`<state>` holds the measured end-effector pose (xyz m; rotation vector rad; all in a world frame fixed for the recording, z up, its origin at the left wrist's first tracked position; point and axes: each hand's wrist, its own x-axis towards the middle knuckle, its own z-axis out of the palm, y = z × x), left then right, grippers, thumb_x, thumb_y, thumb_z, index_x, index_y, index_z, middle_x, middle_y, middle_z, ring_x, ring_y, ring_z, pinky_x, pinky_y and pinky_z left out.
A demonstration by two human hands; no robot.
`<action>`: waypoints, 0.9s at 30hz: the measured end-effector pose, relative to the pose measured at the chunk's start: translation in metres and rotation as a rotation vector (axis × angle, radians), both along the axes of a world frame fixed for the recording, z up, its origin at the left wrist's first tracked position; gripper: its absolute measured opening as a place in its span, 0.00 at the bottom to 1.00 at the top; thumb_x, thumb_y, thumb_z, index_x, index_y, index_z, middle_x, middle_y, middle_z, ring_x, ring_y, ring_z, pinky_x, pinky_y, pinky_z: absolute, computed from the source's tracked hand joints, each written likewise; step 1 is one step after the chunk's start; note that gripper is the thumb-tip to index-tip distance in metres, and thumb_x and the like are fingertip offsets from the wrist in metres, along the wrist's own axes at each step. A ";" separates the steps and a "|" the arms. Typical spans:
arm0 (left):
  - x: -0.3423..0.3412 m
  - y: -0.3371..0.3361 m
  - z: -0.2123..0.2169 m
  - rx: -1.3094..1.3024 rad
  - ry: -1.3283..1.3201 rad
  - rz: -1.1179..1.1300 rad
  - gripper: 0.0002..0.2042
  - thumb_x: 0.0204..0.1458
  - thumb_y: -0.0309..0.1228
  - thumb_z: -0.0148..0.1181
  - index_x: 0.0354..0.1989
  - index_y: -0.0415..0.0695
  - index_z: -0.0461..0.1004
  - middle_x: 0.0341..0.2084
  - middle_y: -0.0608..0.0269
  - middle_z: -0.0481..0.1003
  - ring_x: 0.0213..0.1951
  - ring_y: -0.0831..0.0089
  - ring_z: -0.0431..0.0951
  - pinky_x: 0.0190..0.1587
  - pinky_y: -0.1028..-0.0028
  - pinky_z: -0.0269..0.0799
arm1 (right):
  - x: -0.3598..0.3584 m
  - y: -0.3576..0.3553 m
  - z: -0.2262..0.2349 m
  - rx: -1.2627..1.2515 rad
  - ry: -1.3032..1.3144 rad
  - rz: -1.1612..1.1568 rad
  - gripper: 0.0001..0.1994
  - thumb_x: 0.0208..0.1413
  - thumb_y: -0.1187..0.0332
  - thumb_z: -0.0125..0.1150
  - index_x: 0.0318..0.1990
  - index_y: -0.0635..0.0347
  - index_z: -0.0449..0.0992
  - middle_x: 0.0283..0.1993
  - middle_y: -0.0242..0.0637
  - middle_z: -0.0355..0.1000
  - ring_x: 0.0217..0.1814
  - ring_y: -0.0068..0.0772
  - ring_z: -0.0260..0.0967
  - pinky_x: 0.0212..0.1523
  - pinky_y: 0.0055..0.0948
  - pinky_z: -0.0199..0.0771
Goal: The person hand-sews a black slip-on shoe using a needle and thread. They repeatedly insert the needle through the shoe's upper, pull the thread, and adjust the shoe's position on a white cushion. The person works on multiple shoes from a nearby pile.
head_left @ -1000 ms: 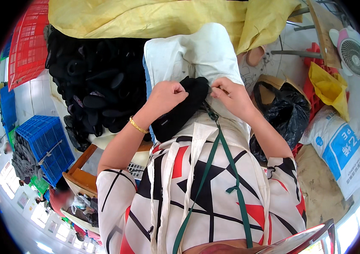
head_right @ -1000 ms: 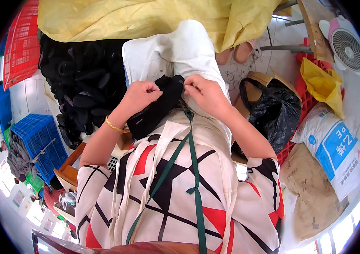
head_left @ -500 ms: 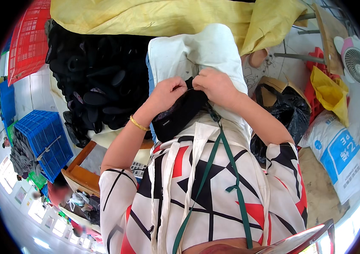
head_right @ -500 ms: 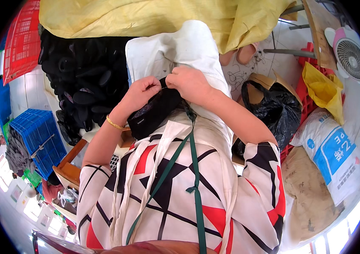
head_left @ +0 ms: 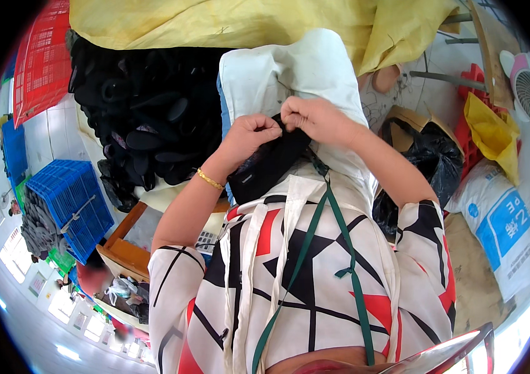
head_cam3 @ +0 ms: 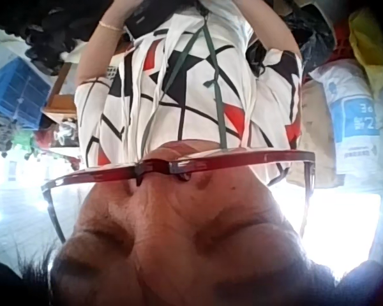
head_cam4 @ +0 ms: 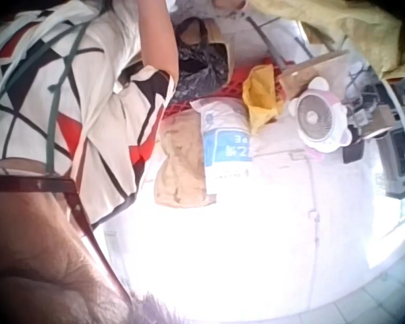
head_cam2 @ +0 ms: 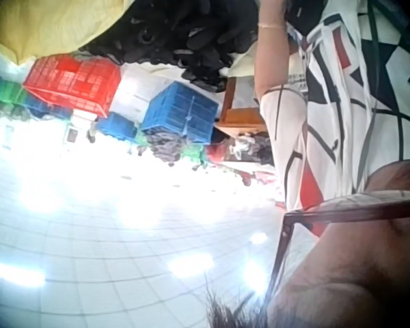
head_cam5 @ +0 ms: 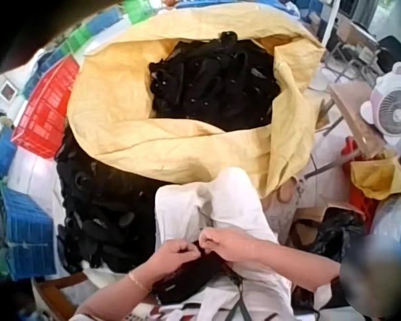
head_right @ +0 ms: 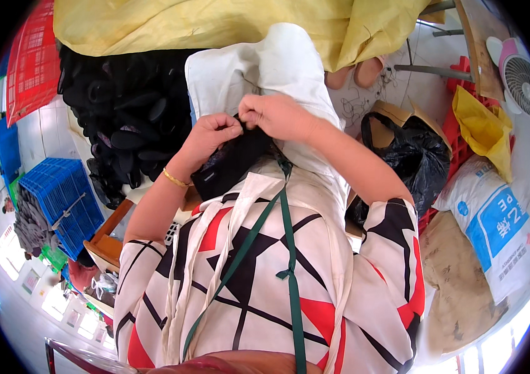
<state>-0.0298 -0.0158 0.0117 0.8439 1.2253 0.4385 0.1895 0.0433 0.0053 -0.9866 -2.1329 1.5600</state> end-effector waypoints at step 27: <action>0.018 0.009 -0.004 0.280 0.640 -0.121 0.18 0.47 0.41 0.70 0.24 0.38 0.73 0.20 0.51 0.75 0.26 0.55 0.77 0.33 0.63 0.73 | 0.052 -0.014 0.129 -0.107 0.293 -0.160 0.05 0.60 0.75 0.60 0.42 0.58 0.73 0.29 0.33 0.73 0.26 0.31 0.68 0.32 0.25 0.71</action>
